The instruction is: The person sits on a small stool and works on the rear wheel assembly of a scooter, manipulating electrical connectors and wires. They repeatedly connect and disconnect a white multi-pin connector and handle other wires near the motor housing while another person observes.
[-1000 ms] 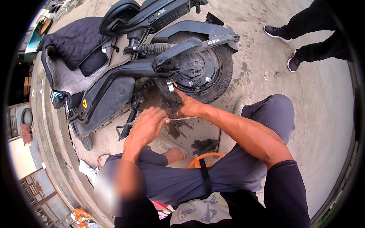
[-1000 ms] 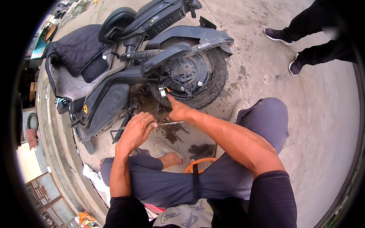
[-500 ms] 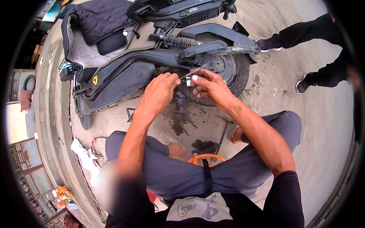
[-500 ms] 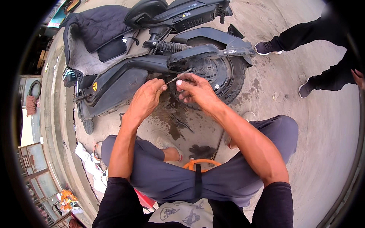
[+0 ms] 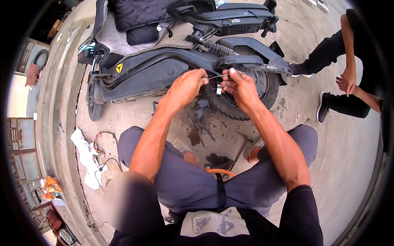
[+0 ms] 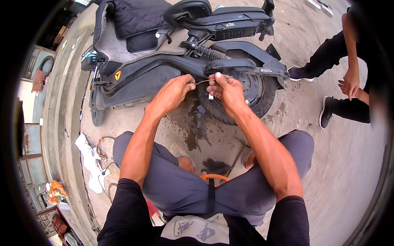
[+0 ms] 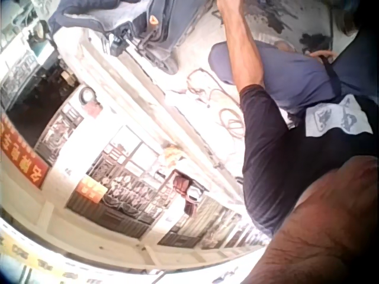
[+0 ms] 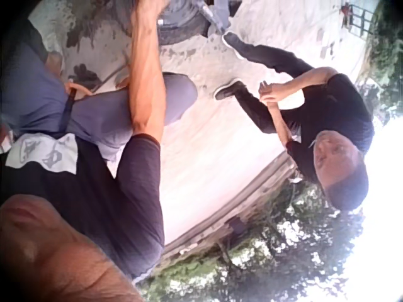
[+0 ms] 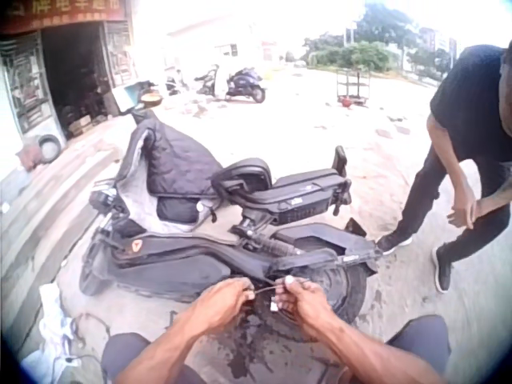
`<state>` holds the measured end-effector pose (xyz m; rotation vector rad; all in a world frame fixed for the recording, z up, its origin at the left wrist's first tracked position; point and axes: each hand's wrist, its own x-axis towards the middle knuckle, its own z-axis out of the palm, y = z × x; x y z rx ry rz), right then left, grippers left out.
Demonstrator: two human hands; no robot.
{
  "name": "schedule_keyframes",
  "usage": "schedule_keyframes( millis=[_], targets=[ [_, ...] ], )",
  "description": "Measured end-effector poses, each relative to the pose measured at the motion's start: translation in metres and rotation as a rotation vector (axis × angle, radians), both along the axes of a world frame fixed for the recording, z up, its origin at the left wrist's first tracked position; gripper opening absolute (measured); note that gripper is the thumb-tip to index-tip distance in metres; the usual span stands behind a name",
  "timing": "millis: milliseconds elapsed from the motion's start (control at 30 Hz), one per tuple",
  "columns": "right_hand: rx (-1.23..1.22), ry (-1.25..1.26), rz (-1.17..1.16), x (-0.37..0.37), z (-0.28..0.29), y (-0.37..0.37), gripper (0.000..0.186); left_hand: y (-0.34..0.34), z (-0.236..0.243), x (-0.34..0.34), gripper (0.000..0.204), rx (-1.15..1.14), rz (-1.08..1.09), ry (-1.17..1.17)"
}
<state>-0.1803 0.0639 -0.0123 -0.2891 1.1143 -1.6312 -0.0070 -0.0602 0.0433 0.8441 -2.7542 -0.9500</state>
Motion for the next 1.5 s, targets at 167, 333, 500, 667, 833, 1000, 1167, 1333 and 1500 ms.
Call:
schedule_keyframes(
  millis=[167,333,500,667,833,1000,1167,1333,1500],
  targets=[
    [-0.016,-0.011,0.003,0.002,0.003,-0.016,0.029,-0.008,0.001,-0.003,0.019,-0.192,0.021,0.010],
    [-0.107,-0.063,0.009,0.014,0.006,-0.034,0.027,-0.021,-0.011,-0.007,0.020,-0.385,0.153,0.076],
    [-0.114,-0.115,-0.051,0.008,-0.003,-0.034,0.023,-0.022,-0.012,-0.011,0.026,-0.145,0.082,0.285],
    [-0.075,-0.178,0.033,0.015,-0.012,-0.017,0.023,-0.018,0.002,-0.004,0.036,0.177,0.142,0.128],
    [0.253,-0.033,0.180,0.024,-0.027,0.010,0.050,-0.003,0.019,-0.006,0.036,0.002,0.146,-0.105],
    [0.342,0.188,0.186,0.037,-0.046,0.027,0.065,0.005,-0.003,0.000,0.032,-0.254,0.061,-0.246],
    [0.407,0.166,0.366,0.032,-0.052,0.033,0.090,0.005,-0.020,-0.002,0.030,-0.346,0.105,-0.285],
    [0.424,0.127,0.326,0.025,-0.058,0.029,0.062,0.004,-0.050,0.001,0.028,-0.459,0.097,-0.319],
    [0.472,0.146,0.361,0.026,-0.056,0.041,0.051,0.003,-0.059,-0.005,0.027,-0.462,0.080,-0.298]
  ],
)
